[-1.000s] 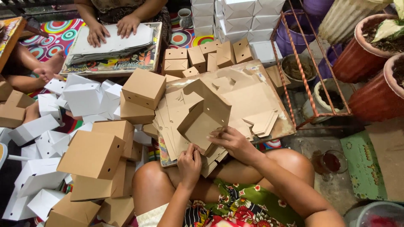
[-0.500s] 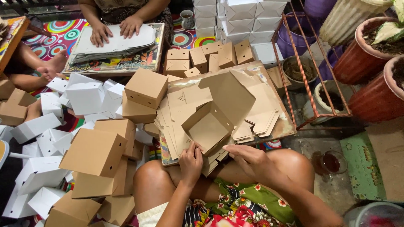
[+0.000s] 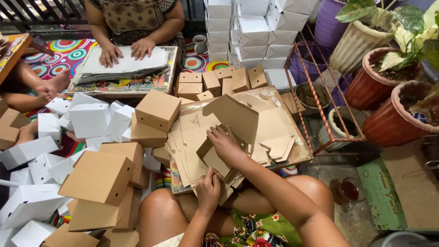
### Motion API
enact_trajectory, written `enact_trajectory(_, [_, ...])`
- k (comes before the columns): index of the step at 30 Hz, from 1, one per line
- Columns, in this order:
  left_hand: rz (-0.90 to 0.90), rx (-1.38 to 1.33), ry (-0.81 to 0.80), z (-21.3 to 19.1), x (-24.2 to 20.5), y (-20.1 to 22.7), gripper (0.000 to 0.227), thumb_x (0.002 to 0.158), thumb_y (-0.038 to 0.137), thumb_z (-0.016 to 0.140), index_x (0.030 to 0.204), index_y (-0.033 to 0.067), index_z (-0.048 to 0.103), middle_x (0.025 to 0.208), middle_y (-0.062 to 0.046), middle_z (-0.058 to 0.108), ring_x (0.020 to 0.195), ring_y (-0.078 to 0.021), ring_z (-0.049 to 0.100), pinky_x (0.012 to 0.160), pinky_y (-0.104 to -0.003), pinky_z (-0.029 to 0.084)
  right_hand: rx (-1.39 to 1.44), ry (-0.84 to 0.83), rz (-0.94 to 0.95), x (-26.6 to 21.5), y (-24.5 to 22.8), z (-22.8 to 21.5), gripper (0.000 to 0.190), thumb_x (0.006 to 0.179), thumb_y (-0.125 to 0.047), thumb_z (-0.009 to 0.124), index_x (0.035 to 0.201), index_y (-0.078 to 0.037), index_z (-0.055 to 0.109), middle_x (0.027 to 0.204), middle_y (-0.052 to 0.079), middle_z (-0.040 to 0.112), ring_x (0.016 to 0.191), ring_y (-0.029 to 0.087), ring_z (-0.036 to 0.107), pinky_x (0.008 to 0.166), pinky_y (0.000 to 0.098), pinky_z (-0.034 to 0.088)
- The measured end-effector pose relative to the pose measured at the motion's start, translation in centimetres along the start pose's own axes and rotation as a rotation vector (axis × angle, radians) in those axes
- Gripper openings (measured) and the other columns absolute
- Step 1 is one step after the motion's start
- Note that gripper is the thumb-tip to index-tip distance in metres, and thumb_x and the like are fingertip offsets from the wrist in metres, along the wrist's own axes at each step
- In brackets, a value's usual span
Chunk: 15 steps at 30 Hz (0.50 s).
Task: Assembling small cardboard boxes by folding flat templates along pre-scored lines.
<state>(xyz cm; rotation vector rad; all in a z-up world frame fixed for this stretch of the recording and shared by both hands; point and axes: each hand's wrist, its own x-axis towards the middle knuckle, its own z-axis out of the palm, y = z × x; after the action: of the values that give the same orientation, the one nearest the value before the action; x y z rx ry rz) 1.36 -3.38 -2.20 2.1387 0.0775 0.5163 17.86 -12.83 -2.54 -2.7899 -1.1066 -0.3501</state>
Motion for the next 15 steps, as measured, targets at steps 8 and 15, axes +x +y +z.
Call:
enact_trajectory(8, [-0.099, 0.013, -0.083, -0.1, -0.1, 0.2, 0.019, 0.099, 0.022, 0.045, 0.083, 0.0196, 0.055, 0.063, -0.013, 0.061, 0.073, -0.0388, 0.068, 0.072, -0.051, 0.059, 0.196, 0.096, -0.087, -3.9, -3.3, -10.4, 0.067, 0.090, 0.006, 0.056, 0.153, -0.010, 0.044, 0.153, 0.022, 0.046, 0.140, 0.041, 0.048, 0.109, 0.0617, 0.042])
enact_trajectory(15, [-0.078, -0.009, -0.121, 0.2, 0.4, -0.1, 0.018, 0.099, 0.018, 0.044, 0.084, 0.0159, 0.053, 0.063, -0.016, 0.061, 0.071, -0.0436, 0.066, 0.068, -0.056, 0.056, 0.370, 0.396, -0.113, -6.5, 3.9, -21.1, 0.043, 0.104, -0.021, 0.062, 0.146, -0.019, 0.060, 0.161, 0.019, 0.037, 0.149, 0.045, 0.034, 0.122, 0.0567, 0.028])
